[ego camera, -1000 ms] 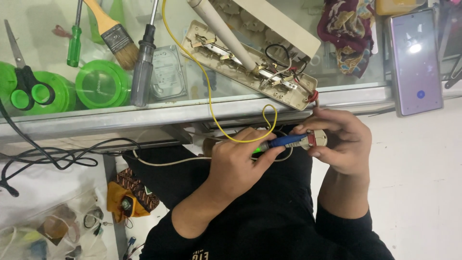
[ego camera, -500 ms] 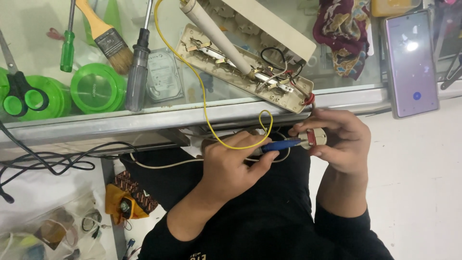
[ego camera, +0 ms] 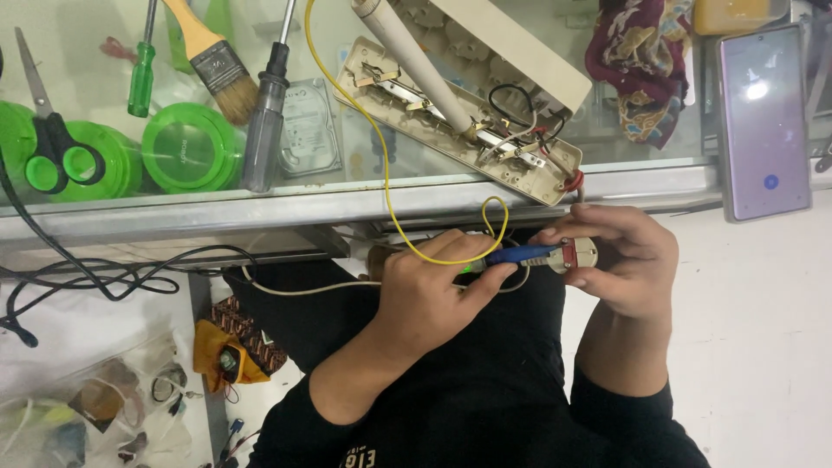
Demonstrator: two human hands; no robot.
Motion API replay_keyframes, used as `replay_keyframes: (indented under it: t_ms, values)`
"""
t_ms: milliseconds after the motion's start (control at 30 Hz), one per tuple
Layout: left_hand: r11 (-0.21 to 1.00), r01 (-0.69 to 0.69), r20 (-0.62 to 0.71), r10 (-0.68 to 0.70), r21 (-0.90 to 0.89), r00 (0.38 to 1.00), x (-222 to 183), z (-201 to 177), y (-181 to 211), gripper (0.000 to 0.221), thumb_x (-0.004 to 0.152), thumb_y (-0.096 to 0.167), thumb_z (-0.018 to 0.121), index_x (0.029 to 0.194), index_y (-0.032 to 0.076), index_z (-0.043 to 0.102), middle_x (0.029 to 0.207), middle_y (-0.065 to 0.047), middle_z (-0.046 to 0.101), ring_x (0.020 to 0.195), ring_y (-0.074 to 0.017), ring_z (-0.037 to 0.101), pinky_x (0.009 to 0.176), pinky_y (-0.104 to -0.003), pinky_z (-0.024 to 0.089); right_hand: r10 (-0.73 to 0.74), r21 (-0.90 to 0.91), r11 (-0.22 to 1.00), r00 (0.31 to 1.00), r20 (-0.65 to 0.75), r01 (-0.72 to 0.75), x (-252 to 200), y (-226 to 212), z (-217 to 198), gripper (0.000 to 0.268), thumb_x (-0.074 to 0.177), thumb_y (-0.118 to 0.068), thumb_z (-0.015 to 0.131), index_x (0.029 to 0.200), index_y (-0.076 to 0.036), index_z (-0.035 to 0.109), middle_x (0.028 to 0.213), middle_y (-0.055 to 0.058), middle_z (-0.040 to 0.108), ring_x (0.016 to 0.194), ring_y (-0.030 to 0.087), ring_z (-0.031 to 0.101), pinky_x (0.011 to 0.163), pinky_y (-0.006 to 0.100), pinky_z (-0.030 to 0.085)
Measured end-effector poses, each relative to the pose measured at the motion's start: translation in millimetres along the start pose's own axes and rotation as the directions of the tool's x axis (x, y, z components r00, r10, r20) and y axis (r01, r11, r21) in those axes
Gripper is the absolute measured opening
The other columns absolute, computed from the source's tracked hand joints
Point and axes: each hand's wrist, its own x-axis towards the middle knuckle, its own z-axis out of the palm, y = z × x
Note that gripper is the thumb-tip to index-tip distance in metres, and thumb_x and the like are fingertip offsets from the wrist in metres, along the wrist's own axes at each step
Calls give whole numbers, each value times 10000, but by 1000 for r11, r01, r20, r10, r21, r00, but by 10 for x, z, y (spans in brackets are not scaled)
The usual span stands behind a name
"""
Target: Repairing a power strip by disassembling the casing and soldering internal electrical connections
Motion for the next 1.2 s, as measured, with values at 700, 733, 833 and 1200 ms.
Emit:
replay_keyframes:
  t_ms: [700,733,833,1200]
  values:
    - [998,58,64,-55,-41,996,-14,-150,42,182,931,368,710,954,187,710,721,-9,680,672,-285,723,588,-356,570,14,29,999,1000,-11,-14,40,-37,50,645,782,-136,807,1303,132,536,940,292,765,863,313,775,701,348,623]
    - [996,75,110,-70,-47,991,-17,-192,57,191,943,367,688,957,177,701,717,-20,681,671,-281,726,593,-356,568,21,23,1000,1000,-15,-21,47,-55,49,644,787,-140,801,1310,124,534,934,284,767,849,309,776,671,340,624]
    - [982,132,541,-39,-135,840,-168,-513,-49,577,732,635,776,968,156,558,673,20,555,533,-146,537,555,-322,462,170,62,985,975,-146,-163,-2,-205,29,540,975,-326,682,1349,15,493,1028,215,682,914,331,777,444,215,559]
    - [875,341,-193,-421,-343,886,810,-767,26,174,1044,170,585,1170,87,672,697,3,540,519,-70,475,434,-197,334,242,-774,569,956,-164,-277,738,-743,185,451,879,-205,842,1271,-34,699,1061,87,675,804,207,580,780,341,453]
